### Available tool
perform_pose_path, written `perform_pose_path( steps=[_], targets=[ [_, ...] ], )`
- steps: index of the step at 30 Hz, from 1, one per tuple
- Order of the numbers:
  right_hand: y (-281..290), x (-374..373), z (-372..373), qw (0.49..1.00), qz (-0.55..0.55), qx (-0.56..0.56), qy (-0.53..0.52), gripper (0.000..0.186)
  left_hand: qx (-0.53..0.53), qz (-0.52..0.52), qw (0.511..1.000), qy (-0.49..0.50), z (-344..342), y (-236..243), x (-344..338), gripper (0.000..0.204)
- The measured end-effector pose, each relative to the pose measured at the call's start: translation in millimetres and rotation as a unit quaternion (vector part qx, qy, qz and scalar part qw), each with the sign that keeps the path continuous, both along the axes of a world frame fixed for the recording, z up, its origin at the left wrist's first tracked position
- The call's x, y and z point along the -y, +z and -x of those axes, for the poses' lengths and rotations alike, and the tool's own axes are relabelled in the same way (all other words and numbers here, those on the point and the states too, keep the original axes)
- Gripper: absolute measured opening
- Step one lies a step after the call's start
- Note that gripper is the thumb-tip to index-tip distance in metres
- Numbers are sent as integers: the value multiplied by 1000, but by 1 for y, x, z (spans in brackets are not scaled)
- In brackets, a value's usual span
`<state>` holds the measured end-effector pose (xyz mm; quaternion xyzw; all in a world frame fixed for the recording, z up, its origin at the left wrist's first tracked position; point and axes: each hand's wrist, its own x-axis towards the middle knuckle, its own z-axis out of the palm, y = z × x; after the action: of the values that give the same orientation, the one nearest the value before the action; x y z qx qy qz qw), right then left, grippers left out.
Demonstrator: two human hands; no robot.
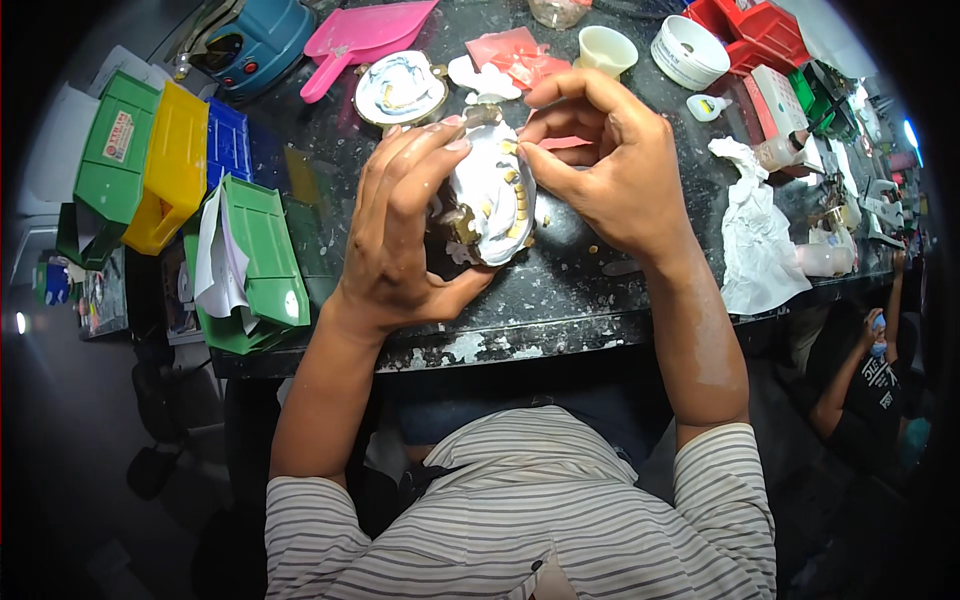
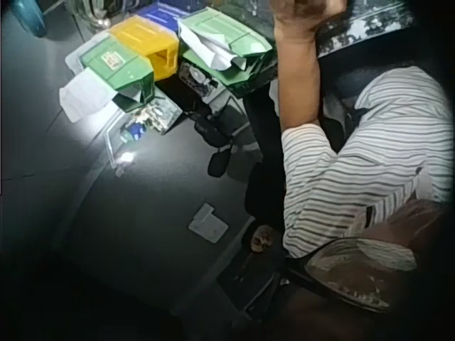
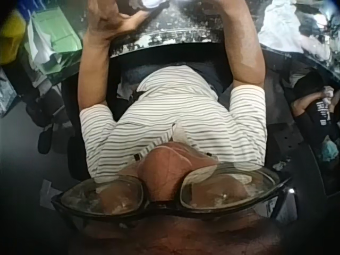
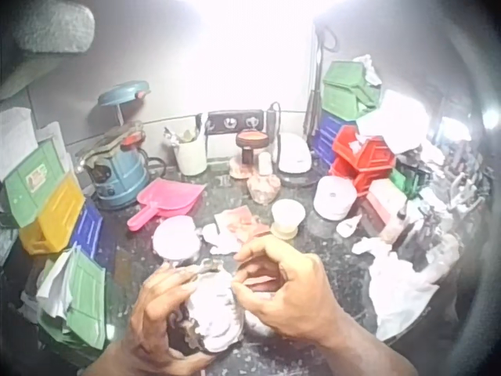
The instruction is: The person sets artificial teeth into a plaster dental cast by hand, picking up individual teeth from the table and pressing them into the mold.
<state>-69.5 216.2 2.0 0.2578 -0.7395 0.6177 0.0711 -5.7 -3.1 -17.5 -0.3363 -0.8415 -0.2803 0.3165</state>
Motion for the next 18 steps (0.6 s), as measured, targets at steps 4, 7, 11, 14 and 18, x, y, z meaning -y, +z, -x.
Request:
perform_pose_path(
  steps=[4,7,11,14,18],
  targets=[
    [1,0,-2,1000,8,18,6,28,21,-37,999,-18,-2,-3,2,94],
    [3,1,-3,1000,9,18,12,27,28,-48,998,-24,-2,-3,1,94],
    [5,2,-5,1000,-1,-5,6,24,20,-54,998,-27,-1,-3,0,90],
    [6,1,-5,1000,-5,-3,6,23,16,-50,998,-29,0,-3,0,87],
    [8,-1,-4,999,-29,-29,6,24,14,-33,999,-23,-2,0,0,85]
  ],
)
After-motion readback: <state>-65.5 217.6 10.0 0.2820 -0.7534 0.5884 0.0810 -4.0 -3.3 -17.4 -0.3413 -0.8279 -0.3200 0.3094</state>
